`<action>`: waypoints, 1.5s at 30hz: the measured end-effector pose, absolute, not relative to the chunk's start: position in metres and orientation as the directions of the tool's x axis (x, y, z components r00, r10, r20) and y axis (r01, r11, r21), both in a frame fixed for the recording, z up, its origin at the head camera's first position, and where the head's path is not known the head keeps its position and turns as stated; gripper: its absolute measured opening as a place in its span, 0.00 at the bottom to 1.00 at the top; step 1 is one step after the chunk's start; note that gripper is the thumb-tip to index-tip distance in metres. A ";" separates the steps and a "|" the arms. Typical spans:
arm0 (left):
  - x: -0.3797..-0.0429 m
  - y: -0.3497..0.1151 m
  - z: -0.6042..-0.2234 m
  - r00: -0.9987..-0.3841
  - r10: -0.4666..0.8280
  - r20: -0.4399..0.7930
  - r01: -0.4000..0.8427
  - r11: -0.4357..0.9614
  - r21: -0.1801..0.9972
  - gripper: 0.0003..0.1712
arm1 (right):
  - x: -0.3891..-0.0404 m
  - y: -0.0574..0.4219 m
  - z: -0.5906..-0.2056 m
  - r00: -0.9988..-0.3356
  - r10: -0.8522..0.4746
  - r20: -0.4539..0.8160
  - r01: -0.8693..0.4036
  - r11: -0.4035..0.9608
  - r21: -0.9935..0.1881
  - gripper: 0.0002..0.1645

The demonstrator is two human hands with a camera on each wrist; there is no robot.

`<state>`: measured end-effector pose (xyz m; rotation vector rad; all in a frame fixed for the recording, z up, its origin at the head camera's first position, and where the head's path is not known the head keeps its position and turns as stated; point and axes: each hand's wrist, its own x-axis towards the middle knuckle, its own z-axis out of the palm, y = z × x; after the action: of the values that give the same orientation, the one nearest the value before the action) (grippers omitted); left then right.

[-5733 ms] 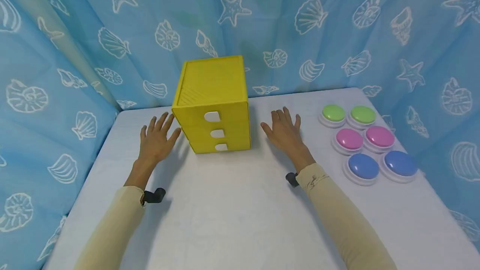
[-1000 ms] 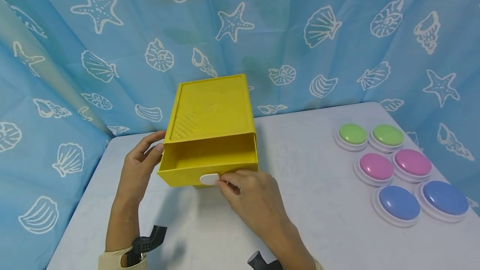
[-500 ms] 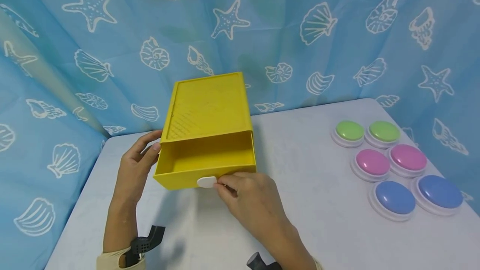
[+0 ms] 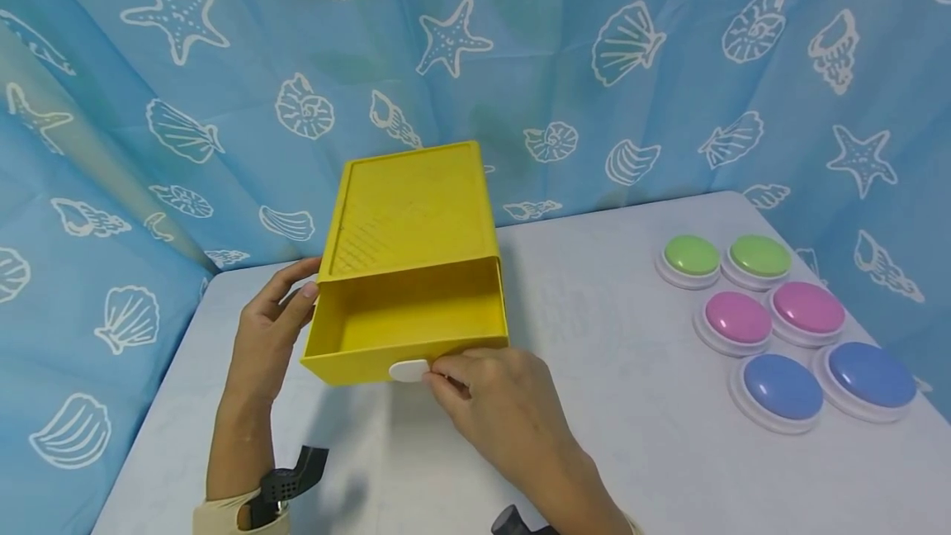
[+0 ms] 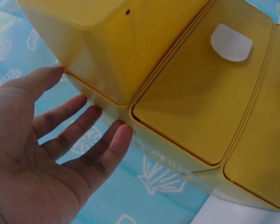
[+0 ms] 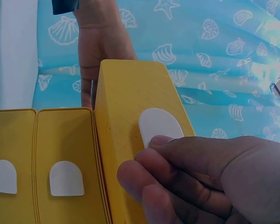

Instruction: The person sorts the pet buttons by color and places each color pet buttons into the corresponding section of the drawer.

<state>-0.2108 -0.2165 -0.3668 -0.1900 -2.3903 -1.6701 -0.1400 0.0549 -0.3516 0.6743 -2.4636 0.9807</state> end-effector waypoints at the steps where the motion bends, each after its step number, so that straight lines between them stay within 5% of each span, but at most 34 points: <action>1: -0.211 -0.217 -0.367 -0.968 -0.017 0.252 0.231 0.341 0.911 0.23 | -0.140 0.055 -0.351 -0.802 -0.287 0.524 -0.569 0.635 -0.522 0.04; 45: -0.199 -0.205 -0.343 -0.974 -0.020 0.226 0.205 0.353 0.913 0.24 | -0.115 0.059 -0.334 -0.844 -0.379 0.381 -0.535 0.659 -0.529 0.04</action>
<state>-0.1994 -0.2047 -0.3433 -0.1668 -2.4146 -1.6735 -0.1149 0.0593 -0.3342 0.7392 -2.6394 0.9541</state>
